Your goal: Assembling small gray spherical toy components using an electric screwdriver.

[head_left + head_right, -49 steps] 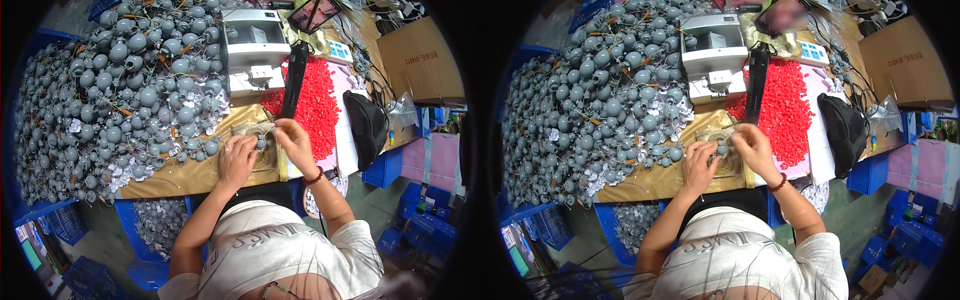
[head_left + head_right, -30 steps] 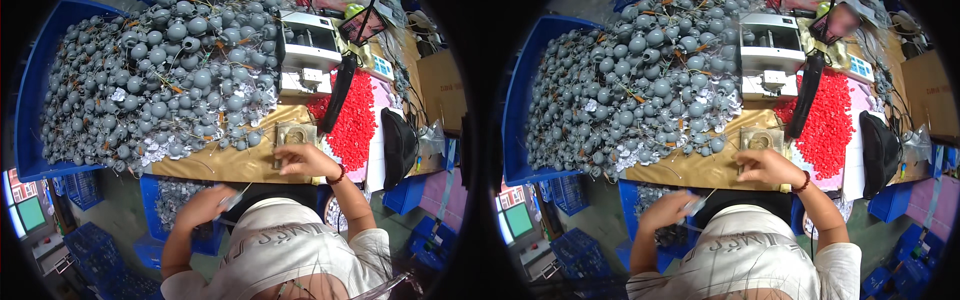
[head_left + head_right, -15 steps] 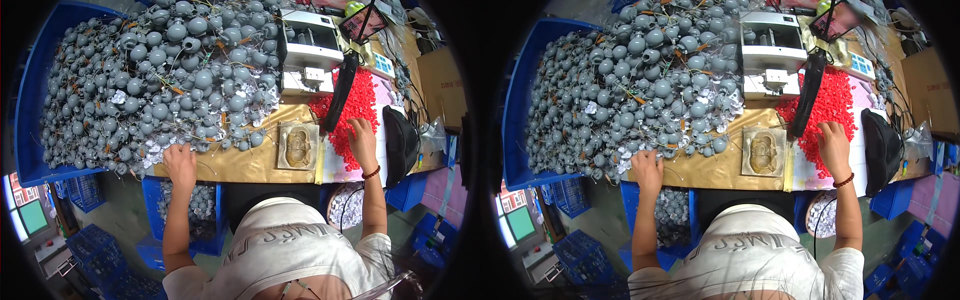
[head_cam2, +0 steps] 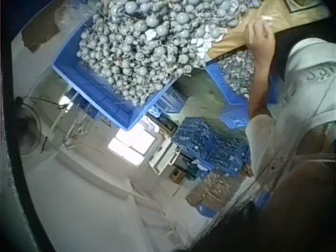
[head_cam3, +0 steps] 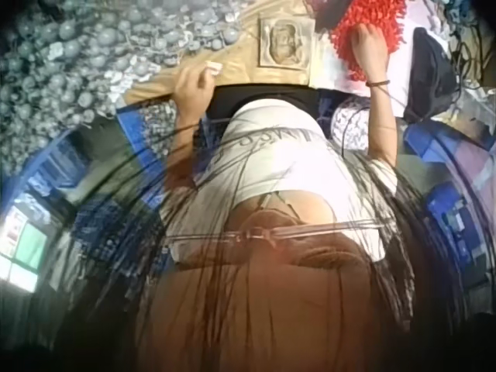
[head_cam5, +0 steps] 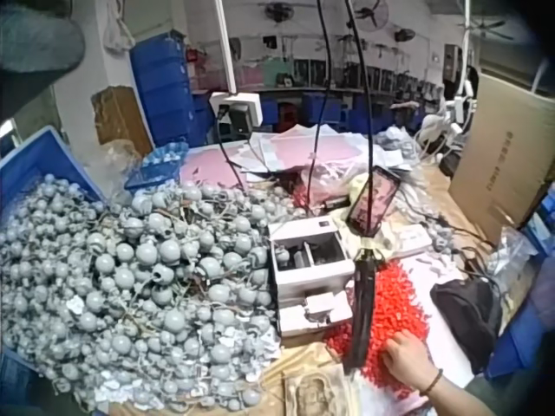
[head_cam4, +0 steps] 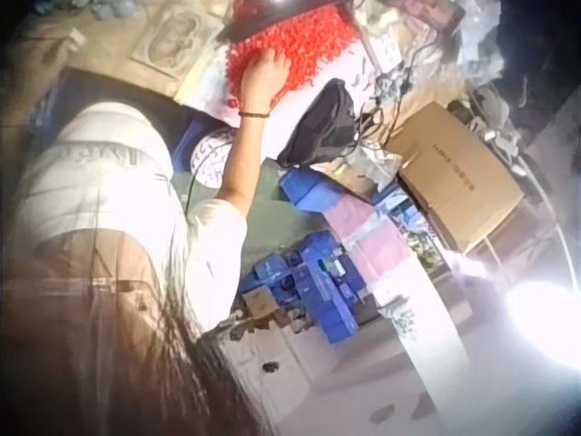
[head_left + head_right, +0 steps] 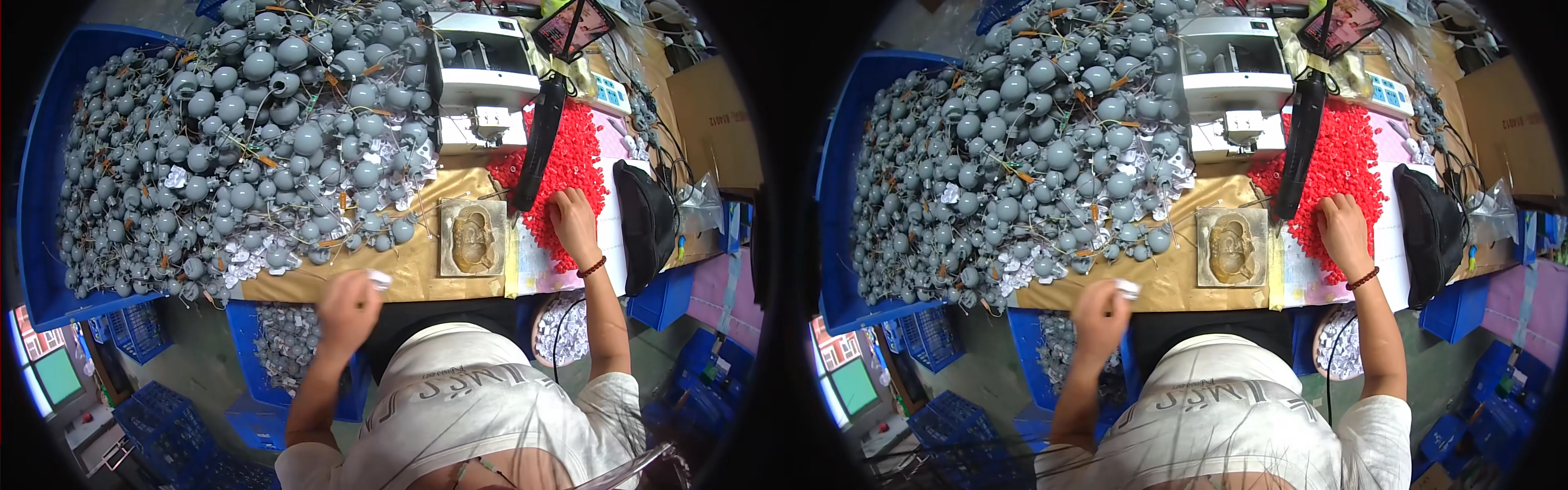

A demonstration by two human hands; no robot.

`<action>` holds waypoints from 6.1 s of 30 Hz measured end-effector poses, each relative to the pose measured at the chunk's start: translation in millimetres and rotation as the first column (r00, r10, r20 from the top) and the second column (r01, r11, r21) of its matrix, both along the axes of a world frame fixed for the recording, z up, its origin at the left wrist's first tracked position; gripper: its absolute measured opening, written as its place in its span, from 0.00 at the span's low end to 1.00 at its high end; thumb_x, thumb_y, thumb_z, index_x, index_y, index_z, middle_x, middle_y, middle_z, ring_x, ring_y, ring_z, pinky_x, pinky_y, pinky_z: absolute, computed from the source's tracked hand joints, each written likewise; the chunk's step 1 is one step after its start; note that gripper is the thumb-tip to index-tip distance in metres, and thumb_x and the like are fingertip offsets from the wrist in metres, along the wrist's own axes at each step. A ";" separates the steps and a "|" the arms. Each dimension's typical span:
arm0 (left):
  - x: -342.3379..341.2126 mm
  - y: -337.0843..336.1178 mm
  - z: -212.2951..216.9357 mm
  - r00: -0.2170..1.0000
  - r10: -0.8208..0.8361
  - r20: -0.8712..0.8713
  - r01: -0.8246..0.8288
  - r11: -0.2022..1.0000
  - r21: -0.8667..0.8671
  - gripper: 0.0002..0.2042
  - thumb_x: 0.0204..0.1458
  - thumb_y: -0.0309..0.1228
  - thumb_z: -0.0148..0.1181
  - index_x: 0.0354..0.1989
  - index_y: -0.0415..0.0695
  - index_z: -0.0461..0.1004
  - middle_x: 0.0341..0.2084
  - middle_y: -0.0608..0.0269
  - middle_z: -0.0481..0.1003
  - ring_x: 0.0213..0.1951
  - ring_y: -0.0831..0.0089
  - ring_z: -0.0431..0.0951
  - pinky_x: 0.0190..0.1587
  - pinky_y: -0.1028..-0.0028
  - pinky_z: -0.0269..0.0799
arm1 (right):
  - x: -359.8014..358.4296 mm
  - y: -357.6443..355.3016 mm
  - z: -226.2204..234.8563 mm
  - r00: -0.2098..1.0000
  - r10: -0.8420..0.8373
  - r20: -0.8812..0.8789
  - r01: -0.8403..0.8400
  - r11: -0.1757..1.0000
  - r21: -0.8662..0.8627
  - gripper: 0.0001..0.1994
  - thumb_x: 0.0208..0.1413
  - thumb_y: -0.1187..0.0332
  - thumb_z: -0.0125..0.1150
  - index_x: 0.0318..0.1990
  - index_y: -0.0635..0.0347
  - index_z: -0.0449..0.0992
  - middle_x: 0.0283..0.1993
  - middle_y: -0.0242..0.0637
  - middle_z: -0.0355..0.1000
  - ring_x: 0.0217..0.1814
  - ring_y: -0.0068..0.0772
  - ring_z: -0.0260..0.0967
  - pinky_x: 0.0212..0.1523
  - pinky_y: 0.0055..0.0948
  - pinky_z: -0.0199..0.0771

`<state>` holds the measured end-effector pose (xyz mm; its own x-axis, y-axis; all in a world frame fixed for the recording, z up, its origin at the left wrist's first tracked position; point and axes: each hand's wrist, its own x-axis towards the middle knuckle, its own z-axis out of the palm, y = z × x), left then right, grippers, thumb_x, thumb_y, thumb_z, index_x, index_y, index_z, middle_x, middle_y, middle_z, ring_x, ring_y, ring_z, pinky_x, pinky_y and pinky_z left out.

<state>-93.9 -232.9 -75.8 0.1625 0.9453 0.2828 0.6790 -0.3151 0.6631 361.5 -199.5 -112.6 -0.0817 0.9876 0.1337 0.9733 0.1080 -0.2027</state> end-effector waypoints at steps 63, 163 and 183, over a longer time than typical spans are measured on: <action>68.7 65.8 160.0 0.245 -0.118 0.962 0.570 0.821 -0.044 0.21 0.43 0.25 0.77 0.46 0.43 0.76 0.51 0.31 0.74 0.44 0.52 0.82 0.44 0.65 0.81 | -125.4 -14.6 2.6 0.859 0.397 -0.323 -0.314 0.907 0.280 0.13 0.47 0.73 0.71 0.42 0.58 0.78 0.45 0.38 0.72 0.49 0.44 0.70 0.47 0.40 0.71; 131.3 31.2 -32.5 0.878 -0.393 -0.273 0.412 0.911 0.014 0.16 0.50 0.29 0.65 0.49 0.43 0.77 0.54 0.51 0.73 0.57 0.55 0.73 0.55 0.58 0.70 | -109.4 17.8 25.9 0.803 0.159 -0.574 -0.276 0.954 -0.121 0.21 0.49 0.70 0.75 0.51 0.59 0.79 0.50 0.41 0.74 0.54 0.45 0.68 0.57 0.38 0.69; 157.8 47.1 -32.2 0.957 -0.260 -0.127 0.265 0.964 0.027 0.21 0.45 0.26 0.68 0.50 0.44 0.76 0.42 0.58 0.76 0.45 0.57 0.74 0.48 0.61 0.73 | -63.9 88.3 25.9 0.456 -0.334 -0.825 0.287 0.933 -0.219 0.29 0.55 0.72 0.71 0.62 0.67 0.65 0.55 0.46 0.70 0.54 0.37 0.71 0.54 0.36 0.72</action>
